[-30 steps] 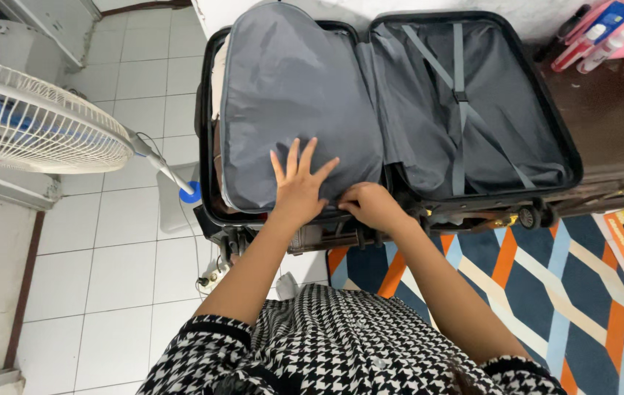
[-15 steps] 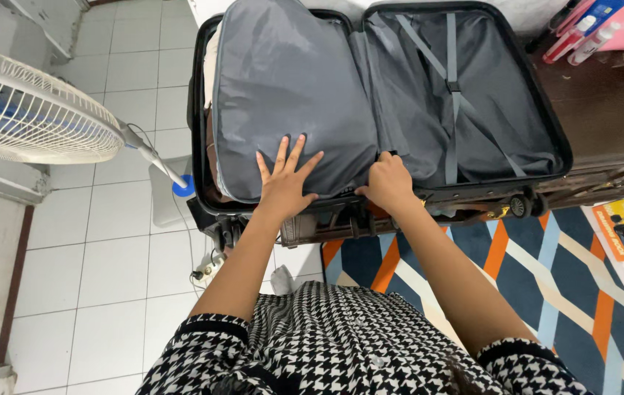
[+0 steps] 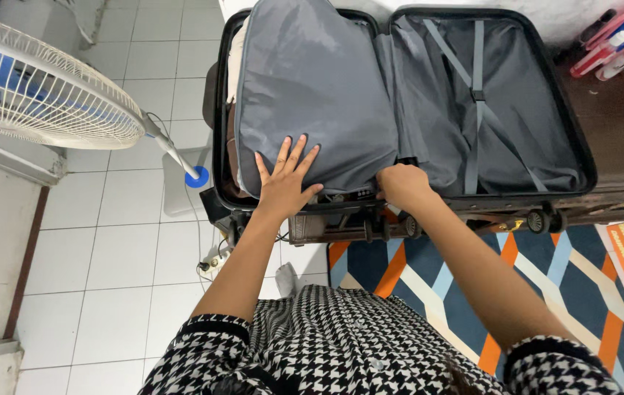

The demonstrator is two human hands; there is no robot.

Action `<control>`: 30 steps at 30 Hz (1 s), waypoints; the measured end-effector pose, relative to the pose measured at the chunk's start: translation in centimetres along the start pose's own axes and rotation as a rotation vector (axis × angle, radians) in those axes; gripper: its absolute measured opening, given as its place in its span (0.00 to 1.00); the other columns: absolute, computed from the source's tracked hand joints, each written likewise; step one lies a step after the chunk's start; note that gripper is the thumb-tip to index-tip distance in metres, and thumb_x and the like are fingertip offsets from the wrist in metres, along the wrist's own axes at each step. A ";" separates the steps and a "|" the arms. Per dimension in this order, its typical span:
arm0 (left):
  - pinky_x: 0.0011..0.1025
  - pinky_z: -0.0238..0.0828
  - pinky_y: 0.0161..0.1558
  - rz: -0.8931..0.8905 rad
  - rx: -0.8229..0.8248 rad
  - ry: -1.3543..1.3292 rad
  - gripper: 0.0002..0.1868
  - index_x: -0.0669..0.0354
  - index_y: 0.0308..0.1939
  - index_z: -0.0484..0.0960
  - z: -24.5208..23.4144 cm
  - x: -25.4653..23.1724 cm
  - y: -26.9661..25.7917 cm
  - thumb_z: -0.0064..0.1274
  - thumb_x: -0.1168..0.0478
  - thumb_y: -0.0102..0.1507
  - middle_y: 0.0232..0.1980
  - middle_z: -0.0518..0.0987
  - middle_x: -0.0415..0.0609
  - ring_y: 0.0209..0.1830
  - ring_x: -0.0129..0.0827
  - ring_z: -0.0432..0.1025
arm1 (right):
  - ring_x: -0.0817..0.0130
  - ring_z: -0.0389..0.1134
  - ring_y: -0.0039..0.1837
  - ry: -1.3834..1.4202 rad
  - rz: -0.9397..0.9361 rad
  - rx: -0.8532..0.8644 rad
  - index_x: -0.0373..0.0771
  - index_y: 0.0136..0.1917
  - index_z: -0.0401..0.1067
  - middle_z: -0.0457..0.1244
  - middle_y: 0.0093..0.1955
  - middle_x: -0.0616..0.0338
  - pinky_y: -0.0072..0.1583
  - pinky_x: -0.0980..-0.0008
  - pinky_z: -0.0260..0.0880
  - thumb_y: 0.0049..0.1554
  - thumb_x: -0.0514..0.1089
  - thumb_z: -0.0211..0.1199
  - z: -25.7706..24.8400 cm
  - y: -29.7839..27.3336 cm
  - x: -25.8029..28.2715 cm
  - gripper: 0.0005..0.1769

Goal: The person folds various clothing items on a dresser and places them into an open suitcase. They handle shirts, pants, and other garments one by one, arranging them neatly inside the suitcase.

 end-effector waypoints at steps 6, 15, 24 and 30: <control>0.72 0.19 0.73 0.004 -0.001 0.000 0.45 0.25 0.79 0.48 0.2 0.7 0.5 0.54 0.37 0.63 0.85 0.39 0.33 0.84 0.35 0.31 | 0.58 0.73 0.48 -0.392 -0.337 -0.011 0.43 0.53 0.77 0.70 0.44 0.56 0.48 0.59 0.74 0.54 0.41 0.65 -1.2 -0.9 3.3 0.12; 0.77 0.20 0.70 -0.018 -0.180 0.082 0.48 0.29 0.80 0.52 -2.2 1.9 -0.5 0.59 0.39 0.60 0.85 0.40 0.41 0.84 0.49 0.30 | 0.66 0.66 0.50 -0.511 -1.025 -0.290 0.45 0.42 0.71 0.64 0.41 0.66 0.53 0.65 0.63 0.52 0.46 0.61 -5.4 -6.2 6.8 0.05; 0.74 0.29 0.71 -0.143 -0.219 0.012 0.45 0.28 0.79 0.56 -4.5 4.5 -0.8 0.60 0.41 0.60 0.84 0.40 0.49 0.83 0.52 0.31 | 0.69 0.63 0.47 -0.387 -1.225 -0.493 0.46 0.42 0.70 0.61 0.40 0.67 0.53 0.66 0.62 0.52 0.44 0.61 -5.9 -5.7 12.6 0.04; 0.62 0.43 0.77 -0.099 -0.425 -0.186 0.37 0.40 0.77 0.63 -4.7 7.4 -2.6 0.58 0.52 0.65 0.84 0.54 0.46 0.84 0.46 0.46 | 0.68 0.63 0.45 -0.367 -1.304 -0.595 0.45 0.40 0.69 0.60 0.38 0.67 0.54 0.64 0.64 0.52 0.45 0.61 -6.1 -4.7 15.9 0.04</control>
Point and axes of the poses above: each hand's wrist, its own y-axis towards the middle knuckle, its own z-axis out of the palm, x = y × z, the point moved 7 cm from there along y, towards the middle knuckle
